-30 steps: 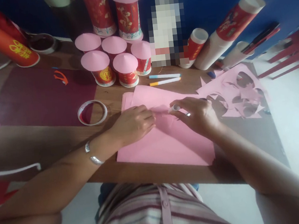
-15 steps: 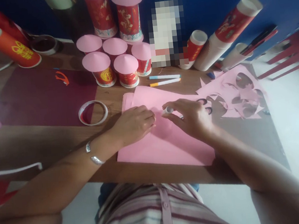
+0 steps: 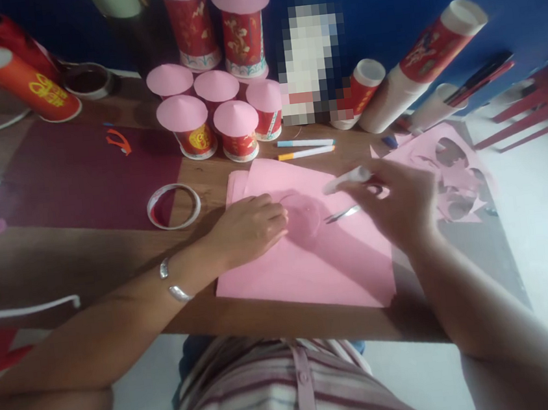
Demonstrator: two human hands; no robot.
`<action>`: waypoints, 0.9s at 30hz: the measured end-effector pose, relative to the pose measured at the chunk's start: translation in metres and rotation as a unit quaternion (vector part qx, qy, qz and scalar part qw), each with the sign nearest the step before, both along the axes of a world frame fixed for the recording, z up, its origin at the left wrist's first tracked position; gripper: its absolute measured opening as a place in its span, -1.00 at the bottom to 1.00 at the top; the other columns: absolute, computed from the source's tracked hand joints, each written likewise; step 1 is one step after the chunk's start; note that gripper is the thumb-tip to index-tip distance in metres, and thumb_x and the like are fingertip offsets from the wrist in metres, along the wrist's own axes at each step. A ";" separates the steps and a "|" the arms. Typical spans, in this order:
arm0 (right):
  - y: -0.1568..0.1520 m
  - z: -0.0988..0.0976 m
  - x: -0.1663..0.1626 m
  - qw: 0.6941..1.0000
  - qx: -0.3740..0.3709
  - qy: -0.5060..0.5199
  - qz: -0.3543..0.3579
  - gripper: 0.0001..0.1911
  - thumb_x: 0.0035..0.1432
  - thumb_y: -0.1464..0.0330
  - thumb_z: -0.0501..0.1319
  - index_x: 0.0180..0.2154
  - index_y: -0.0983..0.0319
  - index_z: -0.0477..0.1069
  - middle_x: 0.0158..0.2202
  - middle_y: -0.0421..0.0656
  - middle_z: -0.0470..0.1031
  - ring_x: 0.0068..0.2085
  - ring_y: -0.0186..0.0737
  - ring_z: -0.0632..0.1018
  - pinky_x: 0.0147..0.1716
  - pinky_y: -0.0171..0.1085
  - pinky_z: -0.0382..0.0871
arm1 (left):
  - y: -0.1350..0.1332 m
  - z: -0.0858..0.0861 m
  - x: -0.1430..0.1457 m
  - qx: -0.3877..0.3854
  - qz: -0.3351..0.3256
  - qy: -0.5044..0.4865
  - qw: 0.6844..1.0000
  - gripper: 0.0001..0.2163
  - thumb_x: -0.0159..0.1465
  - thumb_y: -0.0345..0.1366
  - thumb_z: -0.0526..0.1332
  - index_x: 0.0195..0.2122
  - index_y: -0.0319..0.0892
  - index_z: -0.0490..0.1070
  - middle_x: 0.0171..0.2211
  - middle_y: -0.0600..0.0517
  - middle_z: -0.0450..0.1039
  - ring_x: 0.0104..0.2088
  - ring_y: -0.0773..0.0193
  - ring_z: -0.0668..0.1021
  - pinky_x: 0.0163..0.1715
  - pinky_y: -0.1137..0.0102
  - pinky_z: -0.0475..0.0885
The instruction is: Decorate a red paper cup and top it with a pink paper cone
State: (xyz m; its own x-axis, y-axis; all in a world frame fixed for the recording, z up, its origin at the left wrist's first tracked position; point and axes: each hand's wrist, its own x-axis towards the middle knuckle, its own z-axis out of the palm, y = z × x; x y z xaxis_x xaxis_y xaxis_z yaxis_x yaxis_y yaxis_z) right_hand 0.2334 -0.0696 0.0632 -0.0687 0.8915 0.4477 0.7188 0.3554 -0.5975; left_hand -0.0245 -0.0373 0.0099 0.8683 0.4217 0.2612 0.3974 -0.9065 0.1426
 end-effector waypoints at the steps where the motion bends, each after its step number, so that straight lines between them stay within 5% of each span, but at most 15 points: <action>1: 0.001 0.002 0.002 0.996 -0.018 0.087 -0.014 -0.88 0.24 0.22 0.38 -0.27 0.13 0.59 -0.34 -0.18 0.65 -0.37 -0.19 0.65 -0.39 -0.24 0.53 | 0.000 0.001 0.000 -0.005 0.000 0.001 1.000 -0.85 0.44 -0.31 0.18 -0.16 -0.24 0.52 -0.19 -0.09 0.59 -0.14 0.13 0.58 -0.10 0.22 0.49; 5: 0.011 -0.010 0.006 0.923 -0.108 0.369 0.000 -0.69 0.12 0.07 0.44 -0.25 0.13 0.53 -0.41 -0.27 0.54 -0.42 -0.28 0.62 -0.42 -0.27 0.60 | 0.002 0.007 0.003 -0.012 0.011 -0.005 1.000 -0.86 0.41 -0.29 0.22 -0.22 -0.23 0.53 -0.22 -0.08 0.59 -0.16 0.12 0.58 -0.11 0.21 0.48; 10: 0.017 -0.031 -0.001 0.840 -0.226 0.489 0.059 -0.64 0.07 0.06 0.47 -0.29 0.13 0.43 -0.54 -0.35 0.43 -0.46 -0.32 0.60 -0.44 -0.35 0.59 | 0.000 0.019 0.008 -0.006 0.070 -0.102 0.992 -0.86 0.36 -0.26 0.31 -0.17 -0.23 0.47 -0.19 -0.09 0.58 -0.16 0.11 0.59 -0.15 0.24 0.50; 14: 0.010 -0.036 -0.015 0.793 -0.284 0.528 0.104 -0.61 0.05 0.06 0.48 -0.35 0.16 0.40 -0.53 -0.32 0.48 -0.55 -0.38 0.52 -0.53 -0.39 0.48 | -0.005 0.033 0.018 -0.115 0.133 -0.231 0.957 -0.57 0.21 -0.21 0.46 0.02 -0.21 0.37 -0.11 -0.07 0.56 -0.24 0.26 0.58 -0.21 0.36 0.53; 16: 0.006 -0.038 -0.021 0.783 -0.304 0.529 0.120 -0.59 0.06 0.03 0.47 -0.35 0.18 0.41 -0.55 -0.31 0.47 -0.60 -0.40 0.46 -0.57 -0.39 0.43 | -0.007 0.039 0.025 -0.147 0.126 -0.269 0.943 -0.52 0.18 -0.25 0.49 0.06 -0.18 0.36 -0.10 -0.04 0.56 -0.31 0.34 0.56 -0.27 0.41 0.52; 22: -0.004 -0.037 -0.026 0.783 -0.326 0.511 0.136 -0.59 0.26 -0.01 0.30 -0.33 0.21 0.44 -0.61 -0.38 0.21 -0.64 -0.45 0.24 -0.65 -0.40 0.22 | -0.009 0.038 0.039 -0.137 0.099 -0.345 0.923 -0.91 0.30 -0.35 0.37 -0.26 -0.20 0.48 -0.43 0.10 0.50 -0.45 0.42 0.48 -0.41 0.49 0.42; 27: -0.006 -0.035 -0.029 0.808 -0.274 0.512 0.099 -0.65 0.20 0.03 0.36 -0.29 0.19 0.51 -0.59 -0.35 0.19 -0.56 -0.38 0.28 -0.59 -0.35 0.36 | -0.013 0.034 0.035 -0.184 0.135 -0.370 0.900 -0.87 0.28 -0.28 0.40 -0.24 -0.20 0.51 -0.38 0.06 0.59 -0.45 0.42 0.52 -0.46 0.52 0.42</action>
State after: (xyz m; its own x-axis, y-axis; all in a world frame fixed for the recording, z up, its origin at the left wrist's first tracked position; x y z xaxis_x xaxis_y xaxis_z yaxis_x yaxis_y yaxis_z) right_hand 0.2043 -0.0760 0.0279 -0.0789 0.9920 -0.0980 -0.2902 -0.1169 -0.9498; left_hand 0.0107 -0.0505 0.0439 0.3656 0.7681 0.5257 0.2688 -0.6279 0.7304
